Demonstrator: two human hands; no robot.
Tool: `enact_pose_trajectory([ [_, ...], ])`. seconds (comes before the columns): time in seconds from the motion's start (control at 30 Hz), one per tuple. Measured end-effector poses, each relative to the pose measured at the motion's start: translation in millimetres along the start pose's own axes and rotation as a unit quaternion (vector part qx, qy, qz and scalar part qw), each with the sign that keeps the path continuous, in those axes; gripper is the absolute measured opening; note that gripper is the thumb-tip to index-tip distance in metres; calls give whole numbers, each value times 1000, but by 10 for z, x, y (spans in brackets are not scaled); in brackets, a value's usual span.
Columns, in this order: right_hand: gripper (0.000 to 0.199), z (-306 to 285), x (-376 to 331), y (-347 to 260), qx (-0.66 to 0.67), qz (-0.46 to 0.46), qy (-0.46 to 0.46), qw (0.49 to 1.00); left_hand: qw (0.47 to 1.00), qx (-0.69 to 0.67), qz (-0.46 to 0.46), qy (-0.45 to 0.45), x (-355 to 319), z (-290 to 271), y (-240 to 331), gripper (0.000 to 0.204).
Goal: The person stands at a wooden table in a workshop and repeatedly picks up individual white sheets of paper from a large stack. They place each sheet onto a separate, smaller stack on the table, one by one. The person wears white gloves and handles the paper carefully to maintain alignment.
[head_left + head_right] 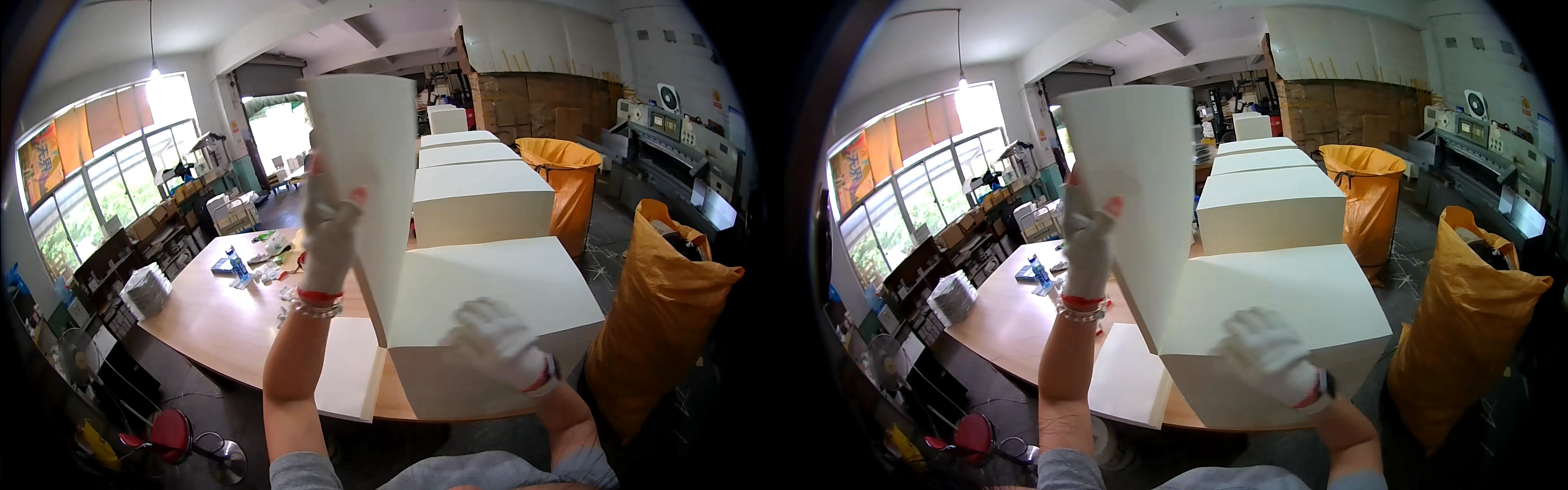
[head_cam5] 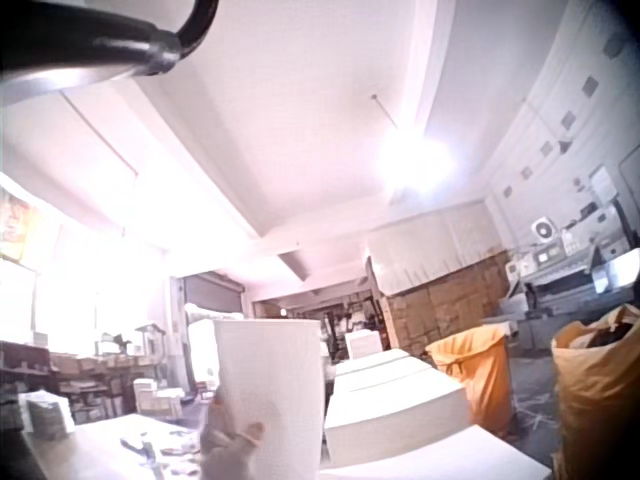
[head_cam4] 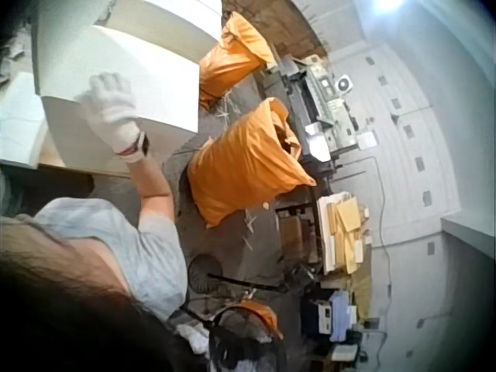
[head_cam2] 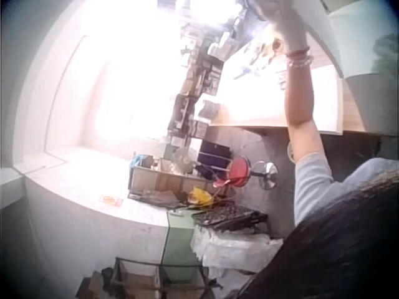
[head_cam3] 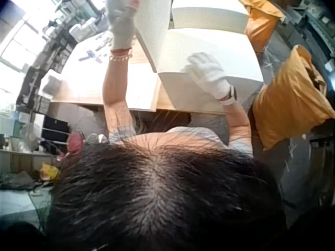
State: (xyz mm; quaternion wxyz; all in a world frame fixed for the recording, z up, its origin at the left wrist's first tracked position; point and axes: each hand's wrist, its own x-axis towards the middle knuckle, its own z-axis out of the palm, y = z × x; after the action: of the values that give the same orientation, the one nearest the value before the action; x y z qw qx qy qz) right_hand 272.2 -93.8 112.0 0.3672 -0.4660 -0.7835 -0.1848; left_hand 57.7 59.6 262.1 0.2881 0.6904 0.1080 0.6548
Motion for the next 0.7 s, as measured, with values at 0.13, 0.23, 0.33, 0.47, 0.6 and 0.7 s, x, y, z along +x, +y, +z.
enact_pose_trajectory([
  [0.13, 30, 469, 545, -520, 28, -91, -20, 995, 978, -92, 59, 178, -51, -739, -310, 68],
  [0.23, 32, 691, 536, -624, 40, -64, -73, 994, 966, -131, 32, 220, -261, -1082, -476, 69],
  [0.33, 33, 730, 498, -662, 11, -84, -19, 996, 932, -210, 21, 294, -390, -1329, -680, 67],
  [0.47, 40, 697, 553, -691, 37, -83, -22, 996, 923, -164, -24, 348, -376, -1605, -686, 66],
  [0.6, 55, 953, 501, -969, 208, 0, -4, 978, 933, 3, 9, 359, -817, -1352, -616, 67],
  [0.7, 78, 1623, 426, -1275, 303, 48, 43, 951, 854, 415, 97, 298, -1497, -1268, -910, 61],
])
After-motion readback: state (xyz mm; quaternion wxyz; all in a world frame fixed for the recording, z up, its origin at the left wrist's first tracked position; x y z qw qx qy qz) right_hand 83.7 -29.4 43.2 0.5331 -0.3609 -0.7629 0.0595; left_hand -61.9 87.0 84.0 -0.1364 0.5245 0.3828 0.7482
